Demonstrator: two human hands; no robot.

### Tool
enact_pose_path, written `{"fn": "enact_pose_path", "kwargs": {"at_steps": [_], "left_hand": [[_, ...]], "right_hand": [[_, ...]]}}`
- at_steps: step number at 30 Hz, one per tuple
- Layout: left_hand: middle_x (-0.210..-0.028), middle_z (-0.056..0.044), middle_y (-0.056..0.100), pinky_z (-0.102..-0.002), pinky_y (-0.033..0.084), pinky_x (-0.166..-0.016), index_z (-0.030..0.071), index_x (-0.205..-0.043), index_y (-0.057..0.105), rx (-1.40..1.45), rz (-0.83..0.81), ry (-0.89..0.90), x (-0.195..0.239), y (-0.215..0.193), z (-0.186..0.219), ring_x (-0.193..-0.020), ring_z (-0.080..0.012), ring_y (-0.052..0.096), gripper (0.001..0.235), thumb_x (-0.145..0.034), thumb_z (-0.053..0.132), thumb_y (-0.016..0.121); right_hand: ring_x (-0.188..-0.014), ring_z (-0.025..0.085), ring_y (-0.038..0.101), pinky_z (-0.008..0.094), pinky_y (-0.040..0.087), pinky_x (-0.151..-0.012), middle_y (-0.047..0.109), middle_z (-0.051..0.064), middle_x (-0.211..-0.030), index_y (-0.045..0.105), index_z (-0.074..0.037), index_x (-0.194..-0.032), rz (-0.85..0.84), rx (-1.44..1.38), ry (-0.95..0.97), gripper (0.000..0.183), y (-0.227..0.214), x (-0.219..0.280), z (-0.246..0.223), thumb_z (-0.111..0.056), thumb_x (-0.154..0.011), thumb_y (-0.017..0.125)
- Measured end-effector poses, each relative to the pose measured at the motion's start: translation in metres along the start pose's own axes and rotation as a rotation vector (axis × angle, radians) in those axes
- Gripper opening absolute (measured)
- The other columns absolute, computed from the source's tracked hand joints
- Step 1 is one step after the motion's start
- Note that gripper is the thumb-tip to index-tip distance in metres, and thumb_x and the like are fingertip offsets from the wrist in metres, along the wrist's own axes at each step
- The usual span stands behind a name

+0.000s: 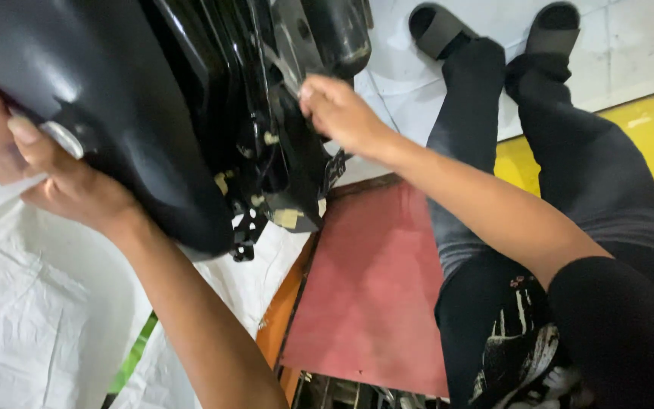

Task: The person uses a wrench to tighten bolts on the rear section of a motorcycle while holding a spray bottle in the other hand. The person works on the area near the seat and rear wheel, occasionally adjusting their position to reach different fasteners.

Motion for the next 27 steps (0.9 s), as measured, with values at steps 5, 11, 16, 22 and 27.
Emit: {"fn": "enact_pose_path", "kwargs": {"at_steps": [5, 11, 16, 22, 27], "left_hand": [[-0.144, -0.004, 0.058, -0.035, 0.039, -0.116, 0.015, -0.148, 0.056, 0.044, -0.009, -0.001, 0.001, 0.002, 0.004, -0.131, -0.0224, 0.056, 0.037, -0.118, 0.034, 0.044], [-0.143, -0.008, 0.058, -0.036, 0.039, -0.115, 0.007, -0.144, 0.059, 0.029, 0.014, -0.024, 0.000, 0.002, 0.009, -0.132, -0.0264, 0.057, 0.040, -0.116, 0.030, 0.042], [-0.146, -0.005, 0.060, -0.035, 0.040, -0.116, 0.010, -0.145, 0.059, 0.107, 0.010, -0.003, 0.001, 0.001, 0.003, -0.133, -0.0240, 0.058, 0.035, -0.117, 0.026, 0.045], [-0.147, -0.004, 0.057, -0.037, 0.039, -0.118, 0.013, -0.147, 0.056, 0.009, -0.009, -0.048, 0.002, 0.000, 0.002, -0.137, -0.0236, 0.055, 0.043, -0.117, 0.039, 0.041], [-0.144, -0.010, 0.060, -0.036, 0.040, -0.114, 0.004, -0.143, 0.058, 0.080, 0.008, 0.053, -0.001, 0.000, 0.001, -0.129, -0.0272, 0.059, 0.034, -0.117, 0.022, 0.046]], "right_hand": [[-0.052, 0.005, 0.039, 0.021, 0.036, -0.047, 0.044, -0.006, -0.065, 0.052, -0.013, -0.090, 0.072, -0.010, -0.109, 0.029, -0.009, -0.018, -0.022, -0.027, -0.110, 0.037], [-0.047, 0.008, 0.040, 0.024, 0.037, -0.045, 0.045, -0.004, -0.059, 0.052, -0.013, -0.089, -0.028, 0.096, -0.195, 0.037, 0.009, 0.019, 0.020, -0.038, -0.109, 0.033], [-0.053, 0.012, 0.044, 0.028, 0.036, -0.055, 0.053, -0.002, -0.064, 0.055, -0.009, -0.089, 0.168, 0.205, -0.293, 0.024, -0.005, 0.012, -0.006, -0.022, -0.107, 0.045], [-0.049, 0.011, 0.046, 0.026, 0.038, -0.053, 0.053, -0.003, -0.058, 0.057, -0.011, -0.088, -0.014, 0.209, -0.206, 0.043, 0.011, 0.043, 0.021, -0.046, -0.106, 0.040], [-0.048, 0.009, 0.037, 0.022, 0.033, -0.044, 0.042, -0.004, -0.061, 0.050, -0.014, -0.083, 0.087, 0.145, -0.380, 0.039, 0.013, 0.006, 0.035, -0.037, -0.111, 0.034]]}}
Point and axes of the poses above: each hand's wrist, its own x-axis away from the middle knuckle, its own y-axis out of the palm, z = x × y, the point moved 4 cm from there along -x, towards the middle knuckle
